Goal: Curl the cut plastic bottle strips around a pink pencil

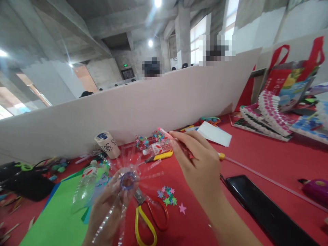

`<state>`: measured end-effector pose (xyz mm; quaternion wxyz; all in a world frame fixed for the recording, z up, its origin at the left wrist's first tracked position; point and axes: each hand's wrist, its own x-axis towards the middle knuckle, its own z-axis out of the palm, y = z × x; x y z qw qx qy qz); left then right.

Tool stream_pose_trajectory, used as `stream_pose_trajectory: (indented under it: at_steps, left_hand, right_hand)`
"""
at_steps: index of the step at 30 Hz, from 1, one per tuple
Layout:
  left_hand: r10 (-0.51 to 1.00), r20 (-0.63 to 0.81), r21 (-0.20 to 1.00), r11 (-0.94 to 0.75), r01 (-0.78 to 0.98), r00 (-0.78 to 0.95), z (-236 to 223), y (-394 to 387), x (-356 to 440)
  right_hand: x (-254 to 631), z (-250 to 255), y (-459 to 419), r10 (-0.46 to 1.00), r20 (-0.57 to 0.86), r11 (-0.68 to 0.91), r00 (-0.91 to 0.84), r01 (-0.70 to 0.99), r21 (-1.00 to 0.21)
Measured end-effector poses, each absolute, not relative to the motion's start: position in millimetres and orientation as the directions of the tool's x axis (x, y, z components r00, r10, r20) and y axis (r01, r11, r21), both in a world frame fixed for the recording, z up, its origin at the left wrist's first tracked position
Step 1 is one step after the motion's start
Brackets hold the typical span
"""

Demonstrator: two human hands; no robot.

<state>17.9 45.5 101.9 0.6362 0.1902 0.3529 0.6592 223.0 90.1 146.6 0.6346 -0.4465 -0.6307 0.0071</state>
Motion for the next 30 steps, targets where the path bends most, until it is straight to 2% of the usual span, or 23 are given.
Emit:
stream_pose_trajectory:
  at_steps: [3, 7, 16, 21, 30]
  left_hand:
    - [0.986, -0.121, 0.748, 0.015, -0.664, -0.114, 101.1, 47.6, 16.2]
    - [0.996, -0.032, 0.778, -0.028, -0.627, -0.084, 101.2, 51.3, 13.5]
    - [0.994, 0.091, 0.764, -0.113, -0.636, -0.067, 106.8, 61.9, 18.8]
    - [0.994, 0.103, 0.73, -0.098, -0.677, -0.033, 106.7, 63.3, 22.2]
    - [0.999, 0.021, 0.734, -0.036, -0.679, -0.031, 100.3, 63.2, 19.8]
  right_hand:
    - [220.2, 156.3, 78.3, 0.815, 0.561, 0.511, 0.146, 0.276, -0.814]
    - [222.4, 164.1, 67.5, 0.904, 0.42, 0.428, -0.087, 0.198, -0.882]
    - [228.5, 166.3, 66.6, 0.859, 0.374, 0.489, -0.349, 0.345, -0.801]
    - [228.4, 162.4, 64.1, 0.82, 0.466, 0.567, -0.333, 0.357, -0.742]
    - [218.5, 158.6, 65.5, 0.802, 0.516, 0.597, -0.302, 0.436, -0.673]
